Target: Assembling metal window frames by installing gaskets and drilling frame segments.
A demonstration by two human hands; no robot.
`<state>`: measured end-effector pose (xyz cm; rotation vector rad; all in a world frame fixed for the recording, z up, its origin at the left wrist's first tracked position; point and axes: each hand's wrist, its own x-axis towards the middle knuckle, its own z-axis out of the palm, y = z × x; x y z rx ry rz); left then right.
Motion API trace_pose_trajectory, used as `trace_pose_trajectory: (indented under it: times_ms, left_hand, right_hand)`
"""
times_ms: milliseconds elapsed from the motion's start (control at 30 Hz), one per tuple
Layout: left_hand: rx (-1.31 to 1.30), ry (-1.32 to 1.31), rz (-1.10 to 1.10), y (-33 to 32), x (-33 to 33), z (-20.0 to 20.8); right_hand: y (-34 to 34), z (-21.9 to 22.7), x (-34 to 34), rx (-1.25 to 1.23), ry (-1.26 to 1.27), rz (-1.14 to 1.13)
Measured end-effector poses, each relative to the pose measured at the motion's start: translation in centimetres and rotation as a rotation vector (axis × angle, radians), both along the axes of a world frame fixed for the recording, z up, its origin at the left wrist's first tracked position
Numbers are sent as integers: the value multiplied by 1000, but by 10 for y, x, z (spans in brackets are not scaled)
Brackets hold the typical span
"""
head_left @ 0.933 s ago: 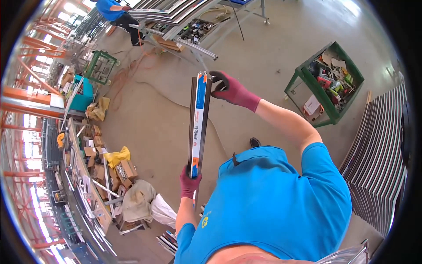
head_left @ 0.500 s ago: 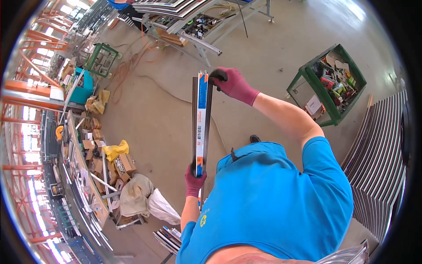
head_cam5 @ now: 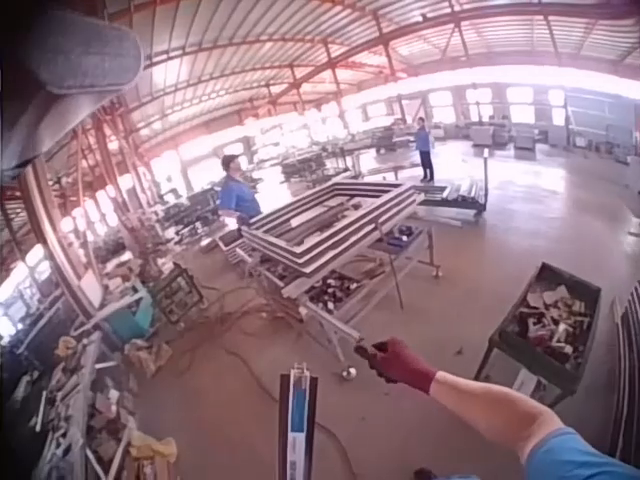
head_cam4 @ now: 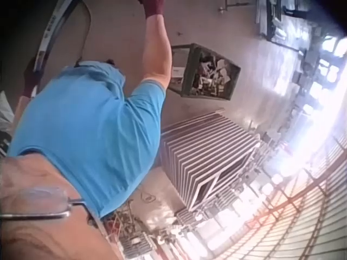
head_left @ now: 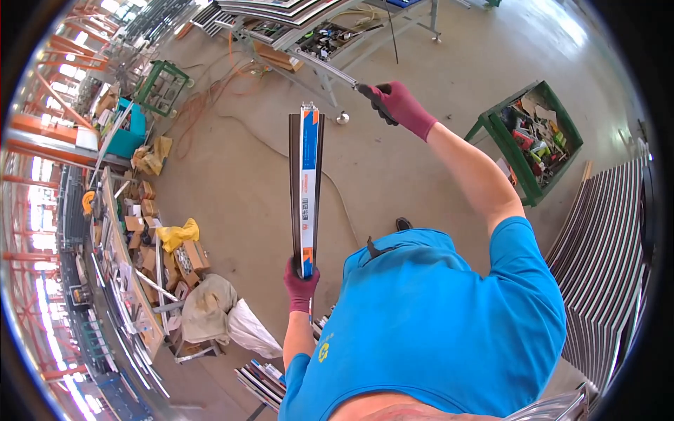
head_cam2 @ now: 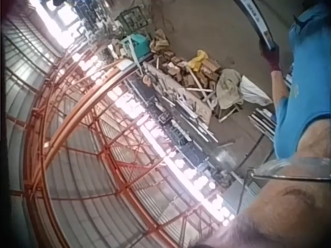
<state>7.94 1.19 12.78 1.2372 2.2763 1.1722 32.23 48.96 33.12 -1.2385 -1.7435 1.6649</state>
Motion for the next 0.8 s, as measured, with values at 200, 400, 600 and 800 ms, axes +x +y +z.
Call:
trace_pose_trajectory:
  times_ms: [200,400,600,800]
  left_hand:
    - [-39,91,78,15,3,6]
    - [-1,21,24,38,2,-1]
    - [29,-3,28,26,1,-9]
    - [-39,107,3,62,-4,-15]
  right_hand:
    - [-40,2,-14,558,271,49]
    - [-69,38,-37,731,367,21]
    - [-57,15,-49,1137,170,-62]
    - [-34,5,-39,1416,-143,-137]
